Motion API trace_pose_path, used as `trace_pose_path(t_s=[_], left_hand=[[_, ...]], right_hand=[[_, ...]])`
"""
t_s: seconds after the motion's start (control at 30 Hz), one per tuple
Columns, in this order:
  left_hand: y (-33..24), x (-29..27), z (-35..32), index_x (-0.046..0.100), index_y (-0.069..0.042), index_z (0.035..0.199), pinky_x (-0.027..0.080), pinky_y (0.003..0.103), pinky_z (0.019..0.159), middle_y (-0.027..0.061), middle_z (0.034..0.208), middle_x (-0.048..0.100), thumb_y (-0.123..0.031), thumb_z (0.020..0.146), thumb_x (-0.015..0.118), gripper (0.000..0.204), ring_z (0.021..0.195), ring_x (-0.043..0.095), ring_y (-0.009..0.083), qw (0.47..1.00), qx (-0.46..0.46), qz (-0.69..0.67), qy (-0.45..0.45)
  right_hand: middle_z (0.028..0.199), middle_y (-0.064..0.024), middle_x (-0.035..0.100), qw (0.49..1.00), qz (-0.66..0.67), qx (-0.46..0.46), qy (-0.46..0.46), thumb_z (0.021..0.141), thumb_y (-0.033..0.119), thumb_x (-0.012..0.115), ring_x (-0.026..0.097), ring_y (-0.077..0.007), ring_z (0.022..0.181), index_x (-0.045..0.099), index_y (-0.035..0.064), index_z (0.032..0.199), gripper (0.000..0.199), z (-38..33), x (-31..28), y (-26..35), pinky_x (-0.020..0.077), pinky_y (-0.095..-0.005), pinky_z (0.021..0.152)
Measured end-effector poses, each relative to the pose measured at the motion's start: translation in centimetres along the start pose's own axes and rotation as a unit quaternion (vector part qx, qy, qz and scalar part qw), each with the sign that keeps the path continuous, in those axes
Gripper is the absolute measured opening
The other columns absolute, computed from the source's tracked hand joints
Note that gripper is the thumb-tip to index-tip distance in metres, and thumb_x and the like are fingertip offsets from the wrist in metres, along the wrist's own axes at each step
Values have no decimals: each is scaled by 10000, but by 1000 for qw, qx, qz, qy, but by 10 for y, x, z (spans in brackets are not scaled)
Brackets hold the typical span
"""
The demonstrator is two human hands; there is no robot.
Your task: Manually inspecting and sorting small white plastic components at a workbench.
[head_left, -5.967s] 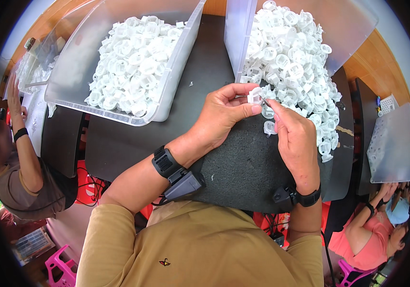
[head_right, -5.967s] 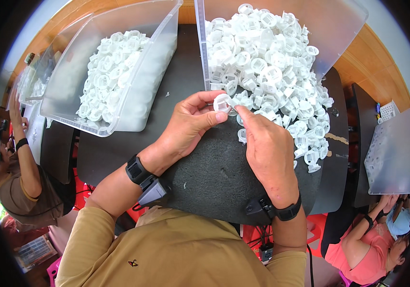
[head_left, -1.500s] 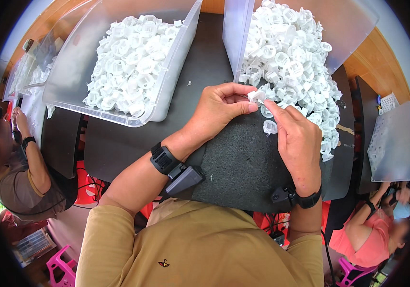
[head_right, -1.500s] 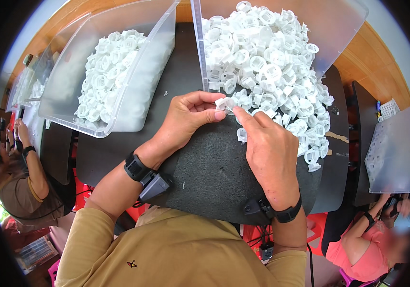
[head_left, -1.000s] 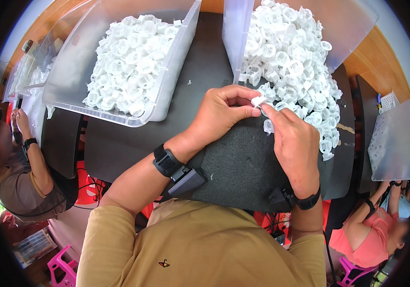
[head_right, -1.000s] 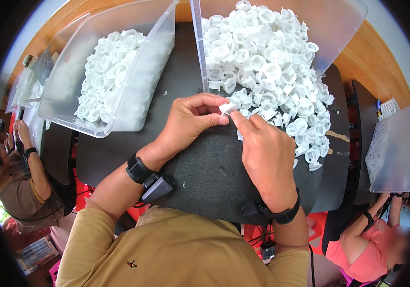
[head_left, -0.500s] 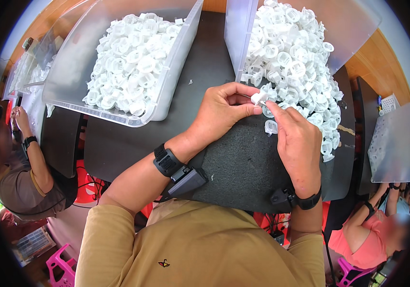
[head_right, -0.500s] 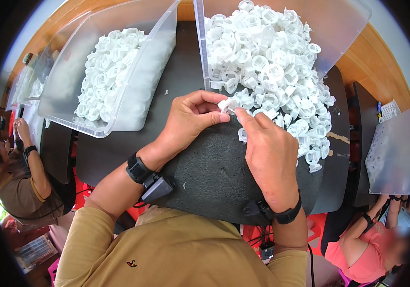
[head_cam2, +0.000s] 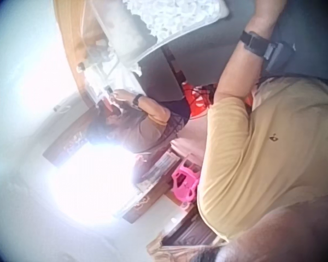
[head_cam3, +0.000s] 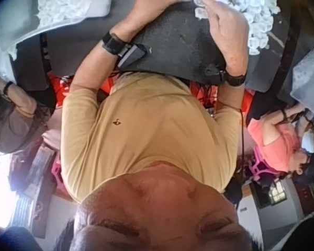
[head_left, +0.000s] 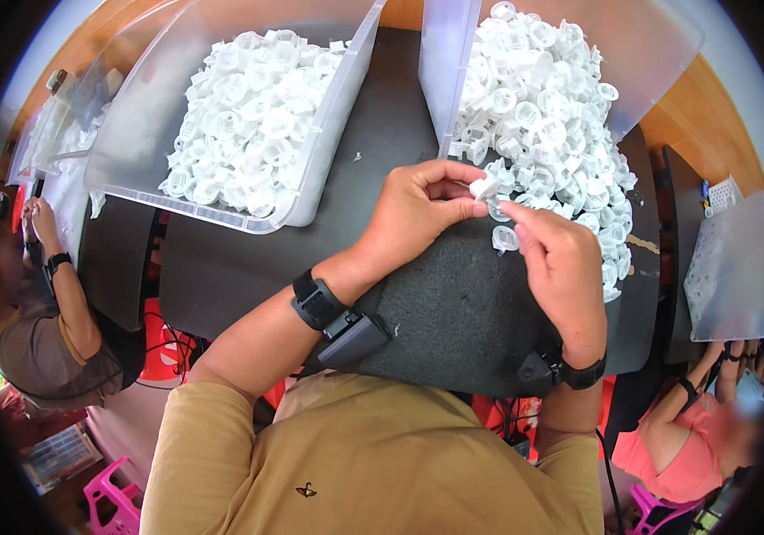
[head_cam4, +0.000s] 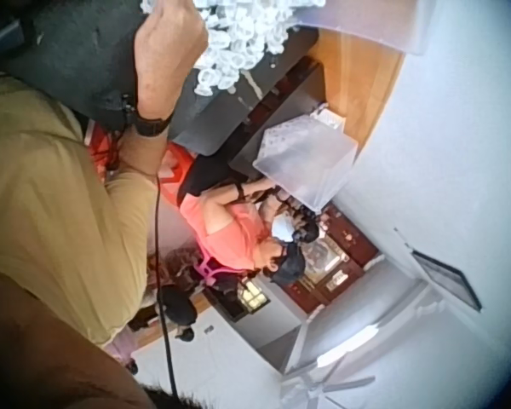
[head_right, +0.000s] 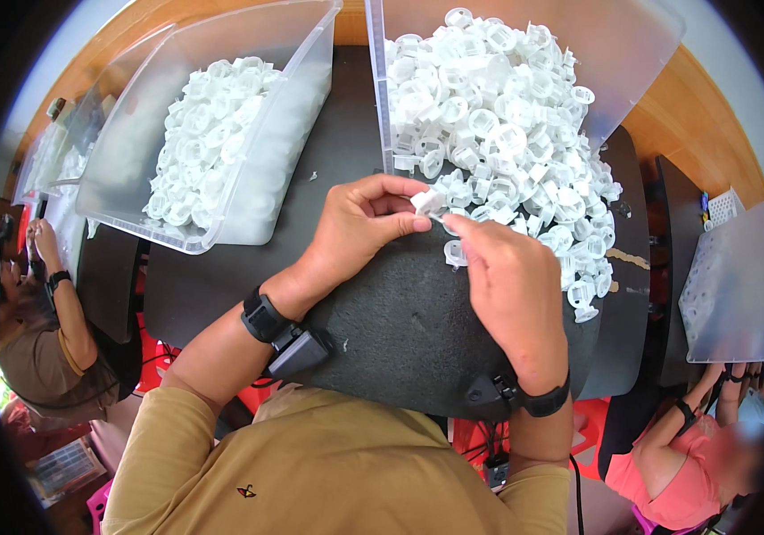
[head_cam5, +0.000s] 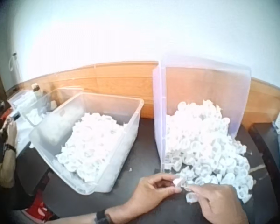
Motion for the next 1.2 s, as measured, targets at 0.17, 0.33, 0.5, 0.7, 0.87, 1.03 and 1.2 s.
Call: trace_pose_path(t_s=[0.17, 0.33, 0.5, 0.7, 0.87, 1.03, 1.2], left_hand=[[-2, -1, -1, 616, 44, 1109, 530, 242, 820, 68, 994, 678, -7, 819, 721, 313, 918, 642, 104, 999, -4, -53, -10], [2, 1, 1, 618, 35, 1113, 527, 236, 808, 69, 994, 677, 5, 824, 711, 306, 905, 643, 102, 999, -7, -31, 7], [1, 3, -2, 627, 35, 1106, 529, 232, 795, 73, 984, 681, 12, 824, 709, 294, 898, 645, 104, 1000, 11, 21, -3], [1, 4, -2, 636, 34, 1097, 536, 242, 805, 88, 1001, 685, 16, 823, 706, 283, 908, 650, 112, 1000, 6, 16, -2], [-5, -1, 0, 613, 25, 1138, 527, 259, 860, 103, 1078, 665, 18, 824, 703, 327, 970, 641, 130, 998, 10, -67, 3], [-15, 6, -4, 537, 7, 1221, 514, 289, 915, 120, 1185, 613, 21, 804, 720, 455, 1051, 623, 165, 985, -12, -169, 22], [-25, 11, -12, 538, 0, 1213, 518, 294, 915, 115, 1186, 614, 25, 801, 723, 452, 1066, 618, 168, 978, 7, -206, 41]], right_hand=[[771, -105, 639, 999, 33, 36, -12, 847, 33, 592, 621, -299, 644, 683, 105, 1064, 246, 1, -3, 2, 472, -389, 571], [752, -95, 622, 999, -7, 21, -26, 832, 31, 596, 617, -294, 629, 676, 117, 1076, 270, 1, 2, 0, 471, -388, 555], [741, -91, 612, 996, -81, 14, -18, 809, 28, 587, 618, -297, 622, 666, 123, 1091, 308, -1, 8, 5, 475, -395, 539], [786, -103, 652, 1000, -1, -7, -11, 837, 22, 579, 629, -279, 623, 678, 89, 1086, 275, -1, 8, 0, 483, -360, 556], [835, -121, 686, 969, 234, 81, 16, 832, 2, 628, 596, -128, 625, 679, 22, 1091, 264, 4, -10, -17, 469, -252, 601], [784, -36, 659, 952, 277, 92, -94, 813, 14, 678, 542, -65, 615, 677, 23, 1113, 301, 7, -7, -31, 447, -222, 577], [758, -9, 632, 948, 296, 112, -22, 824, 60, 686, 513, -40, 599, 682, 47, 1117, 294, 9, -5, -29, 425, -204, 551]])
Point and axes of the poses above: each hand's wrist, its own z-axis towards the middle knuckle, its own x-axis out of the palm, y = z × x, the point moved 3 cm from there along z, towards the middle knuckle
